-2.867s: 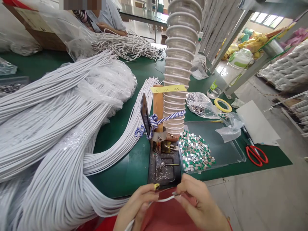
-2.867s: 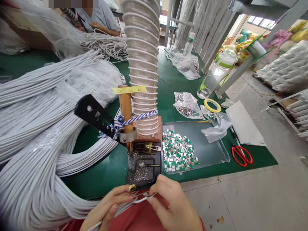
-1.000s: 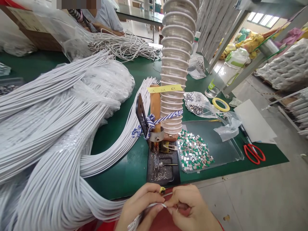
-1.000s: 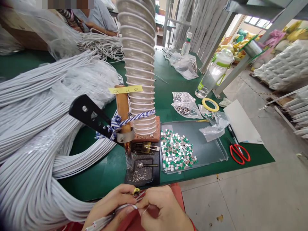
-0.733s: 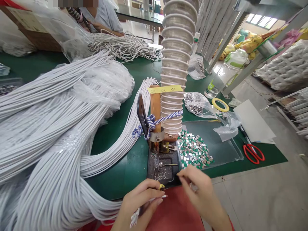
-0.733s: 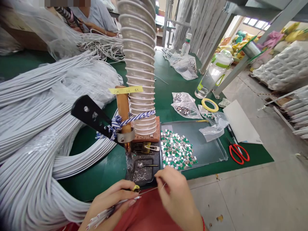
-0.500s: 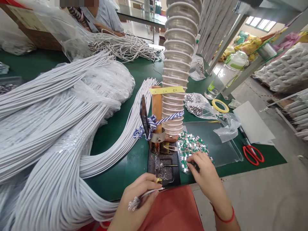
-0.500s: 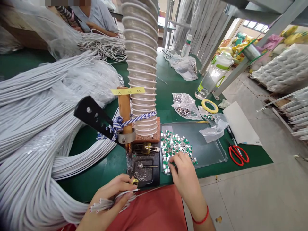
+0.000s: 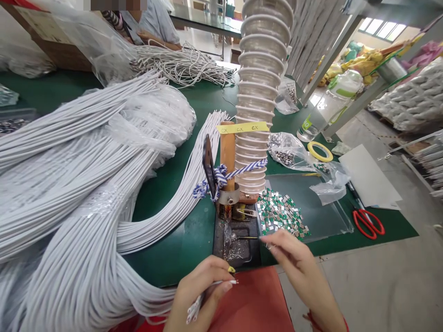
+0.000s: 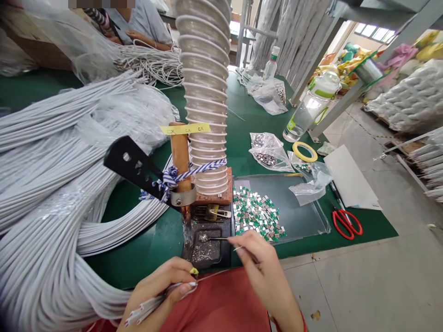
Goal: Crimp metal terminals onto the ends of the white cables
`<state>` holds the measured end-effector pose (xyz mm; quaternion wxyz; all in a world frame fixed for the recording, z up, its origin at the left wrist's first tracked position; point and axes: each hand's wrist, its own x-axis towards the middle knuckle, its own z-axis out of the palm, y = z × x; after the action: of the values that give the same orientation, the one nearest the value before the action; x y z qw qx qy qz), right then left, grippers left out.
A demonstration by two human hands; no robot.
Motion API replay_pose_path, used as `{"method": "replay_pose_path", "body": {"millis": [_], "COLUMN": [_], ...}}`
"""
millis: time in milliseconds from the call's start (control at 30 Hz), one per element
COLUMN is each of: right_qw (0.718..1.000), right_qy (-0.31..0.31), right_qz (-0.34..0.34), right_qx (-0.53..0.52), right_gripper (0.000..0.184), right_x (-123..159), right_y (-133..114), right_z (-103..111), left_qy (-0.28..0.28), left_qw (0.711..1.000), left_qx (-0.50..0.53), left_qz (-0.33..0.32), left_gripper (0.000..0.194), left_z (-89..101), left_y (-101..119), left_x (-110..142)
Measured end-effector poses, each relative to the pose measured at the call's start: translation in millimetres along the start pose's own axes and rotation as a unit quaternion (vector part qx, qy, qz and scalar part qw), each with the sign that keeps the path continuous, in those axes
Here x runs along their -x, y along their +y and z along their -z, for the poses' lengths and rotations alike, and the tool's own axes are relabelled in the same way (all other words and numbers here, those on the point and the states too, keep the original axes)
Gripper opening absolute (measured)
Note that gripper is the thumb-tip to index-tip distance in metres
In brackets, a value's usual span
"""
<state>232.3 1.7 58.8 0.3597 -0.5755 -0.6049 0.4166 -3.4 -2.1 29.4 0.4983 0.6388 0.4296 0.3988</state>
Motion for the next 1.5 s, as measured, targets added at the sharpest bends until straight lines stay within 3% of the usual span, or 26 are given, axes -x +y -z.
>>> {"method": "replay_pose_path", "body": {"millis": [100,267,467,700,900,1200,1367,1500], "right_qw": [0.987,0.954,0.974,0.976,0.978,0.983,0.993,0.989], "right_qy": [-0.044,-0.035,-0.033,0.042,0.006,0.003,0.016,0.016], "right_qz": [-0.057,-0.119,-0.109,-0.035,-0.042,-0.033,-0.009,0.011], "right_qx": [-0.146,-0.272,-0.195,-0.213,-0.205,-0.181,-0.120,-0.149], "right_gripper": [0.009,0.029,0.026,0.022,0.017,0.011,0.011,0.008], "right_x": [8.0,13.6,18.3,20.3,24.7,25.2,22.8,14.8], "right_y": [-5.0,-2.8,-0.9,0.0,1.9,0.0,-5.2,-6.5], "right_z": [-22.0,-52.5,-59.6,-63.3,-71.8,-79.4,-71.8,-66.0], "left_qy": [0.005,0.028,0.066,0.080,0.102,0.083,0.064,0.059], "left_qw": [1.000,0.999,0.998,0.996,0.994,0.995,0.995,0.994], "left_qx": [0.015,0.021,-0.006,0.004,-0.002,-0.056,-0.082,-0.096], "left_qz": [0.002,0.002,0.020,0.042,0.037,0.013,0.006,0.009], "left_gripper": [0.015,0.016,0.013,0.013,0.015,0.018,0.017,0.017], "left_z": [-5.7,-10.2,-7.2,-8.3,-9.6,-8.1,-1.5,2.5], "left_y": [2.4,6.0,9.2,10.1,13.7,13.6,12.7,11.9], "left_x": [3.5,4.9,3.5,3.7,1.1,-0.9,-4.1,-9.4]}}
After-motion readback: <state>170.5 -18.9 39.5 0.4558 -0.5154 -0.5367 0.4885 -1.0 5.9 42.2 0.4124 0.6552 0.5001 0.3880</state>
